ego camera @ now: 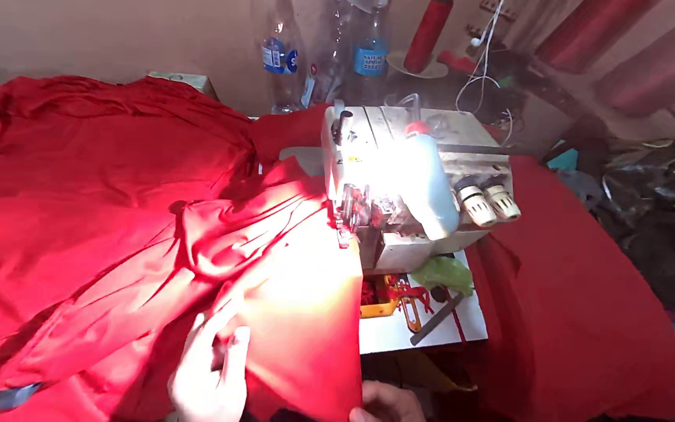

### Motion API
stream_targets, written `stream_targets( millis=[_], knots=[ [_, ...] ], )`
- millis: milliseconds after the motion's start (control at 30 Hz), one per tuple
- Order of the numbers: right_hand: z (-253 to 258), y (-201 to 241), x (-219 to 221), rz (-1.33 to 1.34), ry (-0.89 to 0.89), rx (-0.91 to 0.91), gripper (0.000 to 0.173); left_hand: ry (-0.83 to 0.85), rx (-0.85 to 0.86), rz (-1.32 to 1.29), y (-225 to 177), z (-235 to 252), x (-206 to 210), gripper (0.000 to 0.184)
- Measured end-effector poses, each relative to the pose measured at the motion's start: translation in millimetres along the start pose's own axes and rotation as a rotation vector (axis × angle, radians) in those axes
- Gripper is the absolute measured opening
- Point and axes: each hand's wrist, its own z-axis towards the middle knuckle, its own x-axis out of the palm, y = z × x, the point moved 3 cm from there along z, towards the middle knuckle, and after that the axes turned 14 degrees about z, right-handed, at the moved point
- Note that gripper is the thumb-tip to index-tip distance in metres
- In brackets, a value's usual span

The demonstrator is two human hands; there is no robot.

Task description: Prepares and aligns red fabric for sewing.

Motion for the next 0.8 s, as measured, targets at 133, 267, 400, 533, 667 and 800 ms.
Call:
stream_targets(
  millis=[133,267,400,533,667,800],
  knots=[
    [30,17,15,-0.056,-0.073,-0.034,0.015,-0.036,0.033,-0.054,-4,41,13,0.022],
    [63,20,19,0.007,-0.068,-0.138,0.011,0.123,0.035,0.101,-1,89,21,0.033],
    [78,27,25,0.051,-0.121,-0.200,0.013,-0.074,0.132,0.403,-53,94,7,0.048],
    [78,33,28,-0.021,-0.191,-0.237,0.014,0.012,0.383,0.278,-96,37,33,0.029],
    [84,39,27,-0.132,-0.193,-0.271,0.011,0.130,0.310,0.309,-83,44,55,0.030],
    [96,48,29,-0.190,-0.199,-0.317,0.011,0.298,0.271,0.284,-79,64,54,0.032]
  ],
)
